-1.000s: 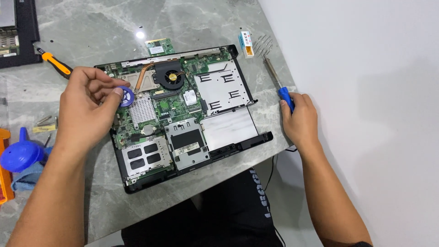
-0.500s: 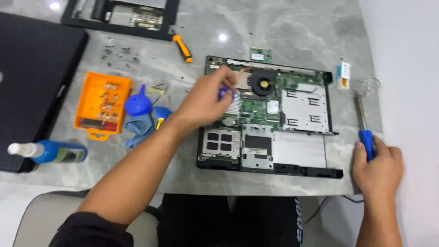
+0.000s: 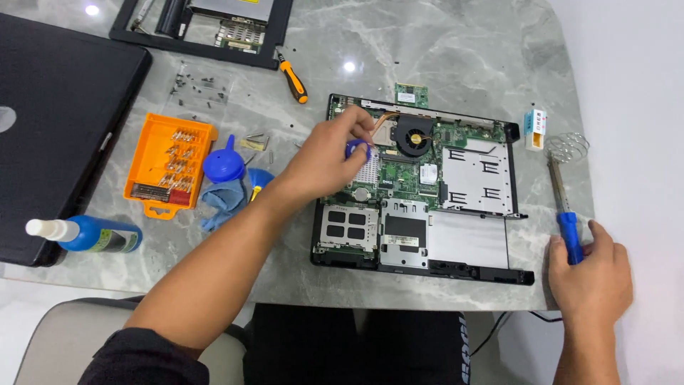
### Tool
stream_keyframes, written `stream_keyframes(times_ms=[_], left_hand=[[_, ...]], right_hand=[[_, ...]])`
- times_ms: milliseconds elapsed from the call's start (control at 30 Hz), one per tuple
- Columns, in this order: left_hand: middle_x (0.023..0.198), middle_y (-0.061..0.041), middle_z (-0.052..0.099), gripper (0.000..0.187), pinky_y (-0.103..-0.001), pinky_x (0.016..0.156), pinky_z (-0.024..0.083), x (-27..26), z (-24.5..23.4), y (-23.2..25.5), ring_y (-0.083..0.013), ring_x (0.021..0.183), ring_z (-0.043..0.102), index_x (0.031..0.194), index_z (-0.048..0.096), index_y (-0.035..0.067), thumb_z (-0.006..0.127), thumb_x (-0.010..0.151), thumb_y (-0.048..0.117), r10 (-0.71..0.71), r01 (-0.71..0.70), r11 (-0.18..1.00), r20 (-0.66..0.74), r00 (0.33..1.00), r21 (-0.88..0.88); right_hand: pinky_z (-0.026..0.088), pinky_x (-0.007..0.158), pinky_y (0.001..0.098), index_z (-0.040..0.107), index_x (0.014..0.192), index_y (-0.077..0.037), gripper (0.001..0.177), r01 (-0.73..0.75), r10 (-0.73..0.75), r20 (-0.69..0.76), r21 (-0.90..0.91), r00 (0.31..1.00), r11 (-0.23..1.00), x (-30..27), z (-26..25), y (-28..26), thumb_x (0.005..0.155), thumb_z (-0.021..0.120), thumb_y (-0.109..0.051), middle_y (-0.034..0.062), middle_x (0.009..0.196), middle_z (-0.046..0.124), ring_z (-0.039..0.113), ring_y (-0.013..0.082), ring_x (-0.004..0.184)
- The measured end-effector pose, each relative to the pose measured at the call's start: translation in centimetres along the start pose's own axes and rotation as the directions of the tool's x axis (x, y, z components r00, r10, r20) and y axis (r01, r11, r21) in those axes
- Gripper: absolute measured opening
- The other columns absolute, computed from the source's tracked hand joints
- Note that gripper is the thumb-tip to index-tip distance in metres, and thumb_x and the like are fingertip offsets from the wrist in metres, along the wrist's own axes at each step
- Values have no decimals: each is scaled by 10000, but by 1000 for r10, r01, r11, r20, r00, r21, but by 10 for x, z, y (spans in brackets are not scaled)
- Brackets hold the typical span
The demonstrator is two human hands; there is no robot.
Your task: The person uses a soldering iron and solder wire to work on a laptop motherboard. They apply solder to specific points on the circuit board while holding the components steady with their other hand.
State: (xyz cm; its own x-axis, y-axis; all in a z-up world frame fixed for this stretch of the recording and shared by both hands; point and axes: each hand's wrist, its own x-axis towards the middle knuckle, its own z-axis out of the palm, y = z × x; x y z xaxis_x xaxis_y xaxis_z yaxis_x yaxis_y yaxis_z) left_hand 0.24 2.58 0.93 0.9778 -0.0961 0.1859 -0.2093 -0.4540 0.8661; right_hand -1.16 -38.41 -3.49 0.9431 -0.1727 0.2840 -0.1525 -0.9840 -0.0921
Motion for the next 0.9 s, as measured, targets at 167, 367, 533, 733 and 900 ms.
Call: stream_keyframes(times_ms=[167, 367, 533, 733, 900], left_hand=[[1040, -98, 647, 246, -327, 774, 517, 0, -9, 4, -198, 940, 632, 1118, 481, 69, 528, 877, 45, -55, 52, 998, -91, 994, -28], [986, -84, 660, 209, -272, 678, 484, 3, -12, -4, -153, 802, 593, 1074, 462, 79, 555, 893, 32, 22, -61, 993, -345, 938, -102], [1050, -118, 685, 227, -271, 843, 552, 3, -16, 1, -215, 995, 676, 1073, 511, 70, 608, 885, -12, 2, -171, 955, -572, 820, -242], [1113, -153, 640, 191, -266, 933, 537, 5, -28, -3, -217, 1091, 641, 1117, 487, 86, 567, 969, -6, 169, -544, 820, -834, 525, -177], [1110, -114, 616, 160, -290, 971, 505, 10, -45, -17, -203, 1105, 625, 1122, 460, 111, 552, 993, 90, 137, -640, 759, -931, 337, -120]], right_hand=[[453, 762, 548, 582, 1397, -25, 616, 110, -111, -142, -16, 984, 994, -5, 0, 5, 892, 666, -366, 156, 1086, 616, 573, 347, 1024], [384, 934, 550, 669, 1319, 54, 464, 406, -363, -368, 42, 856, 913, 9, -17, -17, 928, 744, -184, 260, 1183, 531, 506, 406, 1137], [399, 966, 429, 689, 1141, 12, 201, 679, -583, -370, 230, 723, 697, 45, -54, -116, 965, 718, -80, 127, 1080, 664, 567, 324, 1018], [306, 925, 459, 649, 1170, -66, 254, 777, -850, -74, 451, 522, 438, 85, -53, -268, 935, 618, -155, 105, 1121, 631, 504, 303, 1093], [314, 847, 572, 628, 1147, -146, 236, 755, -897, -11, 545, 442, 365, 100, -8, -358, 925, 576, -208, 13, 972, 686, 517, 349, 1050]])
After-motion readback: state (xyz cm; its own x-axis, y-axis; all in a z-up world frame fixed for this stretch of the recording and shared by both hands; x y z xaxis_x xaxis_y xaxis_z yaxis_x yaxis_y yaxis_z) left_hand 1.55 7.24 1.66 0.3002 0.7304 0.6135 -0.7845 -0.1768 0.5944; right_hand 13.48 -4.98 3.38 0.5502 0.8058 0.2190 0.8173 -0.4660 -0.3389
